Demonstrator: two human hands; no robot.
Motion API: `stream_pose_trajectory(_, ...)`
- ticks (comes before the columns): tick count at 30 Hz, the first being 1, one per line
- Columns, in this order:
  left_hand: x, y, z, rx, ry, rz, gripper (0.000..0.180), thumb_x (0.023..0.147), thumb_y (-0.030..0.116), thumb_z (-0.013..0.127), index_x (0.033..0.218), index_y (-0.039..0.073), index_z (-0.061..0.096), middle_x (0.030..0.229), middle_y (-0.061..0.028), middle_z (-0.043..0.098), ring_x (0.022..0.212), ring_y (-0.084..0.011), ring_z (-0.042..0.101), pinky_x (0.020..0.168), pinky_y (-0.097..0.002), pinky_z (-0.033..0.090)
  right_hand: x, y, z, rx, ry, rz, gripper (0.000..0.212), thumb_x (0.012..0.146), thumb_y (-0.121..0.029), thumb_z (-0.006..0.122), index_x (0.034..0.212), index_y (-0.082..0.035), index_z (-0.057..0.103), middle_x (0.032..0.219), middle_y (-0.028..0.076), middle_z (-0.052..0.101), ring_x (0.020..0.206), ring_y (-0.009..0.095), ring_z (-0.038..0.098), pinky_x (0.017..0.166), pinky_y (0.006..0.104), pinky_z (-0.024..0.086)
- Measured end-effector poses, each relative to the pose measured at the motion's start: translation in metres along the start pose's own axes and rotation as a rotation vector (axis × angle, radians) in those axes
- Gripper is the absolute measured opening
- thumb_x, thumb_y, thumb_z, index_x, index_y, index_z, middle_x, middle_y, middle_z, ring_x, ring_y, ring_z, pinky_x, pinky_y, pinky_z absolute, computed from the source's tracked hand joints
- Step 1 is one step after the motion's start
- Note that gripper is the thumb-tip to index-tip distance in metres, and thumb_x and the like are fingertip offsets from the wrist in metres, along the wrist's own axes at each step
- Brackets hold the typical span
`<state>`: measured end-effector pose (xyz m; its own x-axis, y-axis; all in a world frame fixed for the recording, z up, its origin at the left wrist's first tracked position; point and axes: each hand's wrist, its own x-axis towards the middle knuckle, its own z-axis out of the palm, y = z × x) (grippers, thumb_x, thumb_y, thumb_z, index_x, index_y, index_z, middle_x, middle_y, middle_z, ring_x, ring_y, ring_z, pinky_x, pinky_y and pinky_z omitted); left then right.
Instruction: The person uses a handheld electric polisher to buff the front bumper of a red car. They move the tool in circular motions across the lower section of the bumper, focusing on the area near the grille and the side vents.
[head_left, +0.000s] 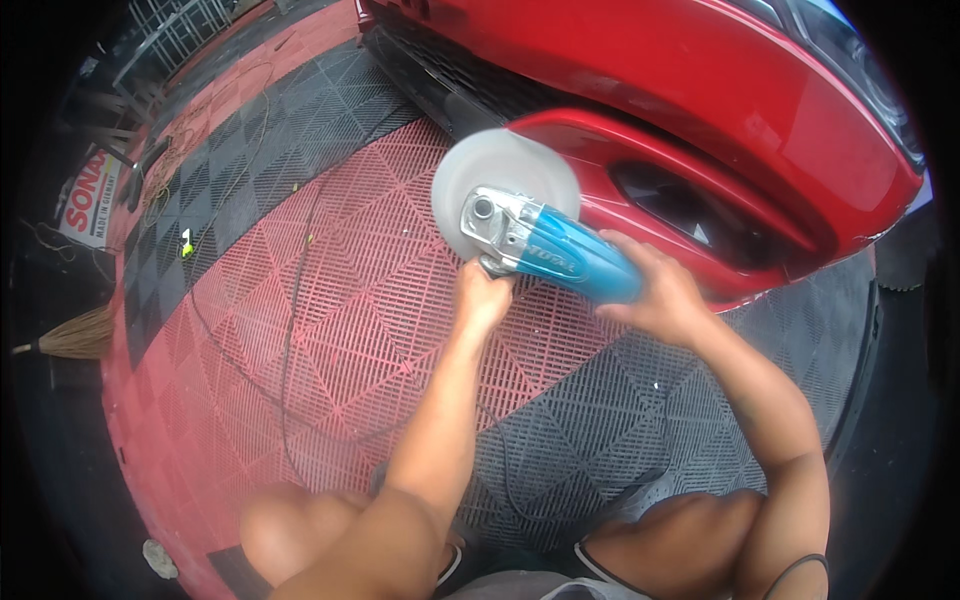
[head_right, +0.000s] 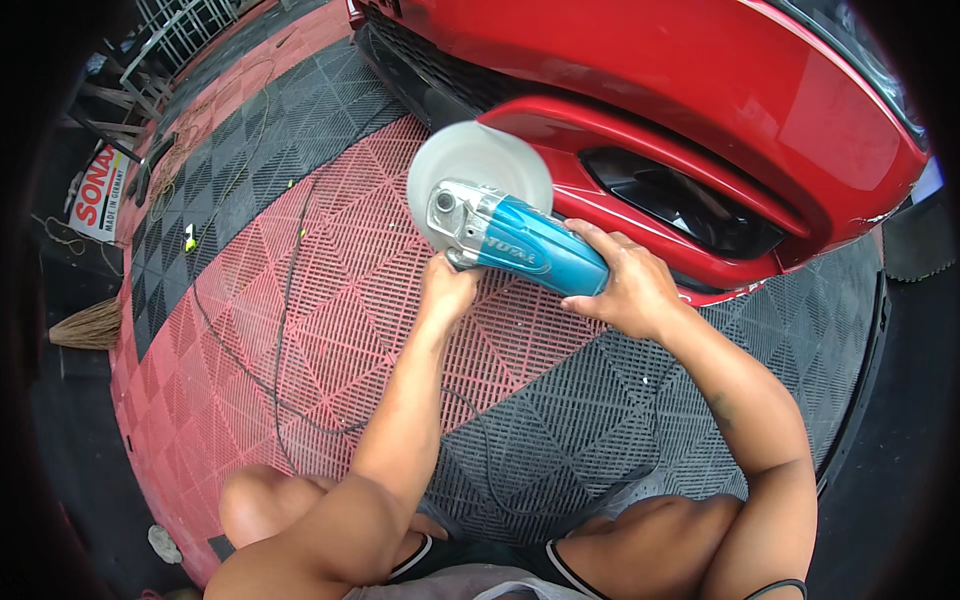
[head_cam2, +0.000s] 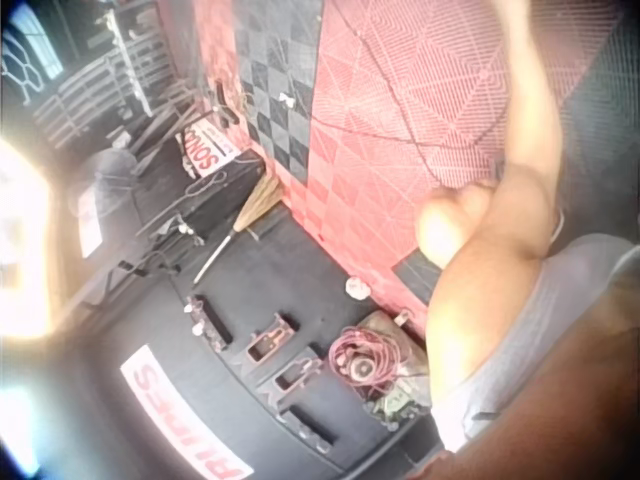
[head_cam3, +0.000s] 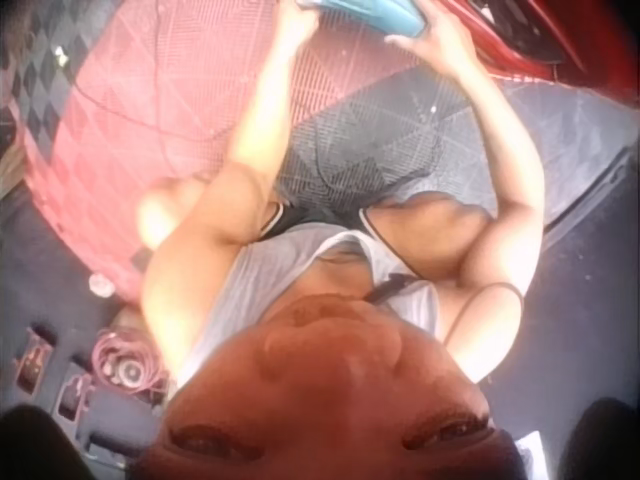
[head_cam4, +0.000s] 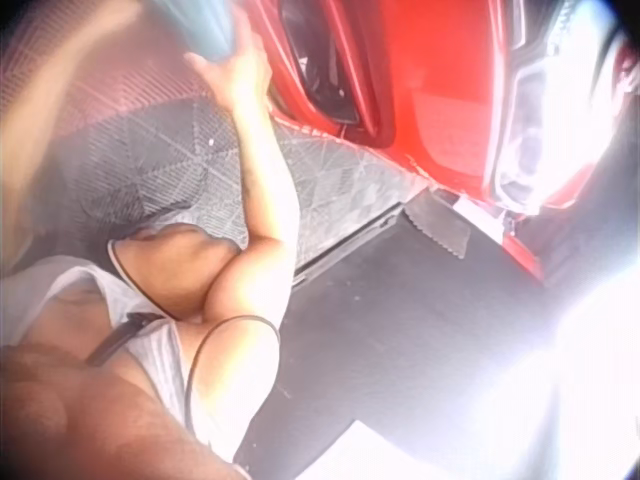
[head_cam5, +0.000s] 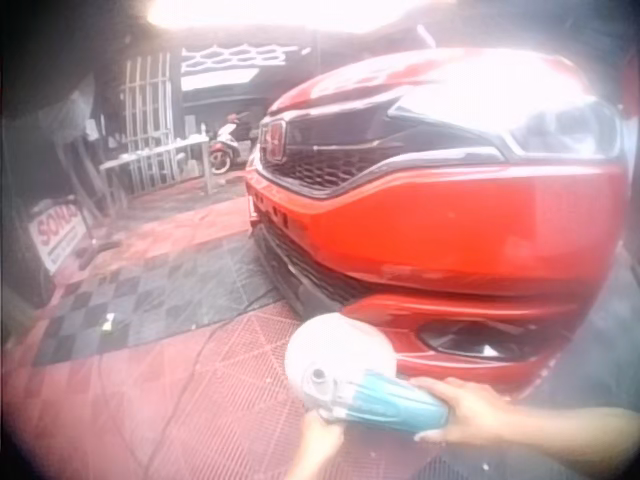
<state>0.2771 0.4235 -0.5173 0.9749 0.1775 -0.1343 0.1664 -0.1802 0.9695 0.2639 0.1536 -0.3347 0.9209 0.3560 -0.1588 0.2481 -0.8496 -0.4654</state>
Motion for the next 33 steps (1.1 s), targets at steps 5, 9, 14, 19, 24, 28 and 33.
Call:
stream_pose_trajectory(5,0.001,-0.025,-0.020,0.037,0.003,-0.039,0.030,0.096,0.022,0.085,0.119,0.003,0.086,0.111,-0.0225,0.087,0.109,-0.0373,0.084,0.094,-0.0464,0.061,0.017,-0.012,0.015,-0.005,-0.066,0.009,0.108,0.080,-0.038,0.102,0.173,-0.021,0.052,0.157,0.021,0.069,0.144,0.043,0.067,0.125,0.0530,0.053)
stream_pose_trajectory(9,-0.002,-0.012,-0.014,-0.031,0.000,0.001,0.028,0.095,0.020,0.083,0.116,0.001,0.086,0.110,-0.0241,0.086,0.110,-0.0391,0.084,0.094,-0.0471,0.061,0.011,-0.015,0.012,-0.041,-0.037,0.029,0.110,0.078,-0.039,0.102,0.174,-0.022,0.051,0.155,0.023,0.069,0.142,0.044,0.068,0.123,0.0546,0.054)
stream_pose_trajectory(14,-0.007,0.005,0.009,0.059,-0.013,0.028,0.027,0.096,0.016,0.080,0.117,-0.001,0.083,0.109,-0.0253,0.085,0.108,-0.0401,0.083,0.094,-0.0476,0.062,-0.009,0.003,-0.003,-0.007,0.054,-0.027,0.110,0.074,-0.031,0.104,0.171,-0.021,0.053,0.154,0.024,0.070,0.139,0.045,0.071,0.120,0.0551,0.056)
stream_pose_trajectory(19,-0.043,0.021,0.046,0.212,-0.082,0.014,0.032,0.098,0.024,0.082,0.120,0.000,0.081,0.113,-0.0282,0.084,0.114,-0.0447,0.081,0.098,-0.0508,0.062,-0.054,0.052,0.000,0.071,0.088,-0.024,0.112,0.071,-0.027,0.104,0.170,-0.012,0.053,0.156,0.025,0.069,0.144,0.046,0.068,0.123,0.0532,0.055)
stream_pose_trajectory(24,-0.068,0.047,0.052,0.348,-0.224,-0.039,0.032,0.098,0.029,0.081,0.114,0.002,0.081,0.109,-0.0295,0.082,0.110,-0.0480,0.080,0.094,-0.0561,0.061,-0.103,0.066,0.018,0.181,0.095,0.140,0.117,0.071,-0.031,0.106,0.171,-0.004,0.050,0.161,0.028,0.066,0.152,0.044,0.063,0.128,0.0520,0.050)
stream_pose_trajectory(28,-0.060,0.056,0.034,0.370,-0.207,-0.026,0.032,0.098,0.031,0.081,0.115,0.004,0.083,0.109,-0.0294,0.082,0.108,-0.0481,0.080,0.095,-0.0536,0.062,-0.092,0.054,0.024,0.285,0.090,0.134,0.113,0.076,-0.032,0.104,0.171,-0.008,0.050,0.163,0.026,0.065,0.151,0.041,0.065,0.127,0.0499,0.052)
stream_pose_trajectory(33,-0.008,0.014,-0.012,0.329,-0.065,0.026,0.029,0.099,0.024,0.072,0.115,0.002,0.083,0.111,-0.0301,0.082,0.110,-0.0501,0.079,0.096,-0.0578,0.061,-0.030,0.028,0.050,0.202,0.080,0.018,0.112,0.078,-0.035,0.103,0.174,-0.015,0.048,0.161,0.022,0.067,0.147,0.041,0.066,0.125,0.0508,0.053)
